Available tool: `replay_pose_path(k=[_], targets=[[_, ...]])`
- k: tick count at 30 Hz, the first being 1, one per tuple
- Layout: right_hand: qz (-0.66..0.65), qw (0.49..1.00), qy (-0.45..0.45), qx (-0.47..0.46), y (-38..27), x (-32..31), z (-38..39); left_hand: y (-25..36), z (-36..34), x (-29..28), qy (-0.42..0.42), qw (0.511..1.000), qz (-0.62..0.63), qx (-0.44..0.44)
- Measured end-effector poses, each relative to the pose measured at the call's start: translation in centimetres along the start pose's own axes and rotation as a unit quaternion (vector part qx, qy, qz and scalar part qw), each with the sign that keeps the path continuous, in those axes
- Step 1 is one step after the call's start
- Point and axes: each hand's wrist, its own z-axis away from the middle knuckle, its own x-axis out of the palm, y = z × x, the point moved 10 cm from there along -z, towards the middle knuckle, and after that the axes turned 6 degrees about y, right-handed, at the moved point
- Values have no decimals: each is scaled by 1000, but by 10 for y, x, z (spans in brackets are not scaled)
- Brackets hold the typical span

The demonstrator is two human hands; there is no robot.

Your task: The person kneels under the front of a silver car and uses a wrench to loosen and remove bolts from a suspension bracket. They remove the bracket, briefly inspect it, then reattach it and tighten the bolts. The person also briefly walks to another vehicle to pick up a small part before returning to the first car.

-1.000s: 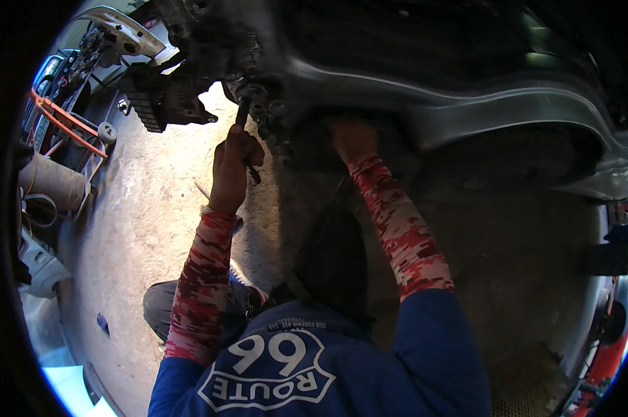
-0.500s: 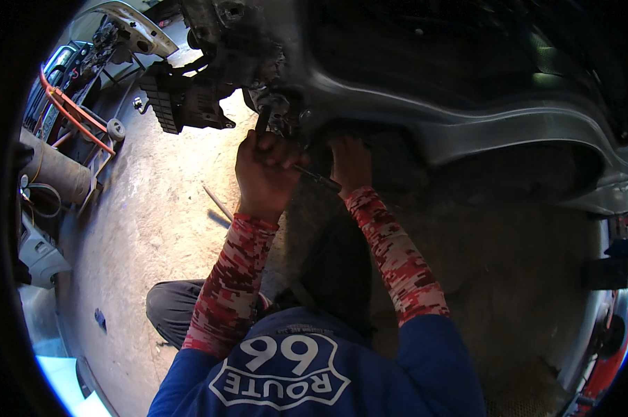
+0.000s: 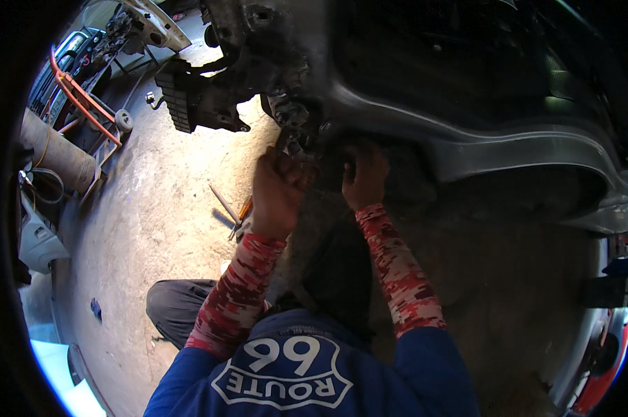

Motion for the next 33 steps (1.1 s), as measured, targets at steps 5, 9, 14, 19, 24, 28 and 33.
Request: replay_pose_path(k=[5,9,14,19,24,28,33], targets=[[-288,946,-27,145,-10,-17,-13,8,52,-31,34,950,-301,76],[-336,932,-22,136,-65,-19,-45,9,69,-43,-30,916,-399,11],[-162,986,12,34,-99,-34,-86,30,88,-40,-96,697,-699,128],[-182,981,-33,56,-93,-31,-93,53,100,-36,-75,804,-579,111],[-205,977,14,61,-94,-46,-91,92,113,10,-86,832,-480,262],[-399,882,56,244,-96,-59,-38,107,123,34,-93,786,-477,381],[-608,683,-122,387,-129,0,-9,96,108,36,-104,760,-490,413]])
